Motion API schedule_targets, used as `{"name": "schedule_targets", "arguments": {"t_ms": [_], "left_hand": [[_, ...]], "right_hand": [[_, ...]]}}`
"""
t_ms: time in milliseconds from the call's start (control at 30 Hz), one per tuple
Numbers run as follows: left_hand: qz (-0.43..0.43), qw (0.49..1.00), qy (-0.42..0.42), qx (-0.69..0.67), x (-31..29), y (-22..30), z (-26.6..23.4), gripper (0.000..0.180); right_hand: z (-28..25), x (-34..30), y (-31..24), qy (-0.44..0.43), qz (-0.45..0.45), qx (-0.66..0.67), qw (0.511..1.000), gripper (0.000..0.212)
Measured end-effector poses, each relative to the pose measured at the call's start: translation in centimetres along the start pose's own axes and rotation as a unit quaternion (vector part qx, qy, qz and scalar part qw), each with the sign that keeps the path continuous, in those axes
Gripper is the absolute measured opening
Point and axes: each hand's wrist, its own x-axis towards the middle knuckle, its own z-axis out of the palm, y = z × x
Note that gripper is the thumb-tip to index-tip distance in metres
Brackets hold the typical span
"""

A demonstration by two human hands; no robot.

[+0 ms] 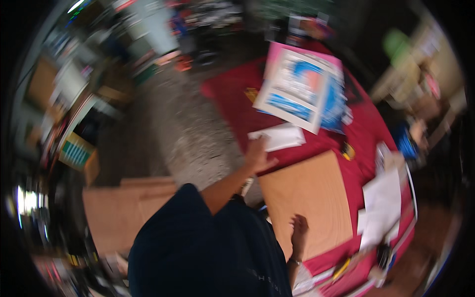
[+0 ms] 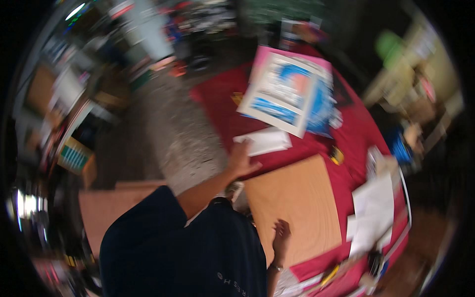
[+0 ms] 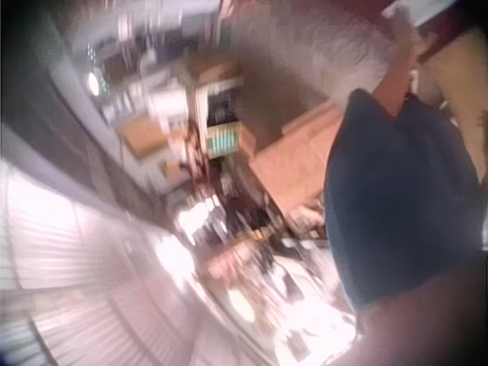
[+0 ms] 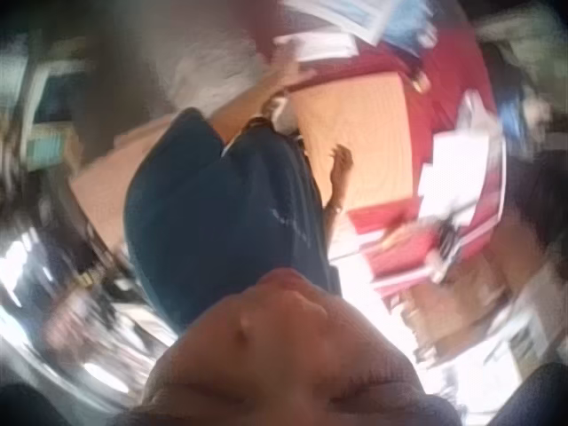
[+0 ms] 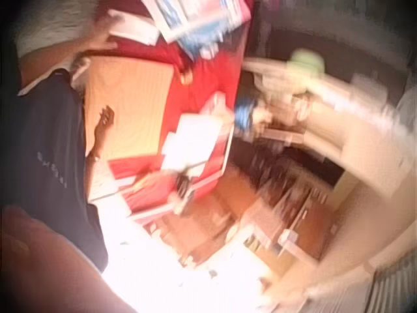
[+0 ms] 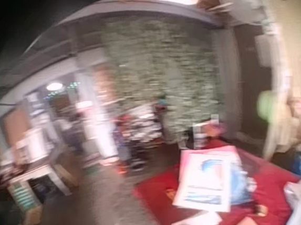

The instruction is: The person measures and marks a piece of plywood using a tape measure and pencil, scores a board with a utility knife and straightedge, and positions a printed label inside a white mat frame.

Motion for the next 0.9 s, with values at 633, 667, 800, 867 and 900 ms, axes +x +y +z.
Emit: {"name": "schedule_targets", "arguments": {"t_ms": [633,667,800,867,900], "left_hand": [[-0.578,0.803,-0.051,-0.137,-45.8,-11.0,-11.6,0.059],[-0.586,0.792,-0.068,-0.157,-48.5,-12.2,-11.2,0.058],[-0.646,0.73,0.037,-0.219,-53.7,-14.4,-13.9,0.054],[-0.758,0.587,0.126,-0.255,-55.3,-15.2,-17.0,0.054],[-0.775,0.58,0.151,-0.202,-57.6,-15.0,-17.6,0.053]], "right_hand": [[25.5,7.2,-10.9,-0.461,-0.176,-0.237,0.837,0.028],[29.0,6.1,-11.2,-0.497,-0.175,-0.246,0.813,0.028],[42.3,0.3,-13.4,-0.59,-0.202,-0.264,0.735,0.03],[47.3,-1.9,-13.0,-0.634,-0.227,-0.304,0.674,0.033],[49.5,-4.1,-13.5,-0.663,-0.235,-0.32,0.635,0.034]]}}
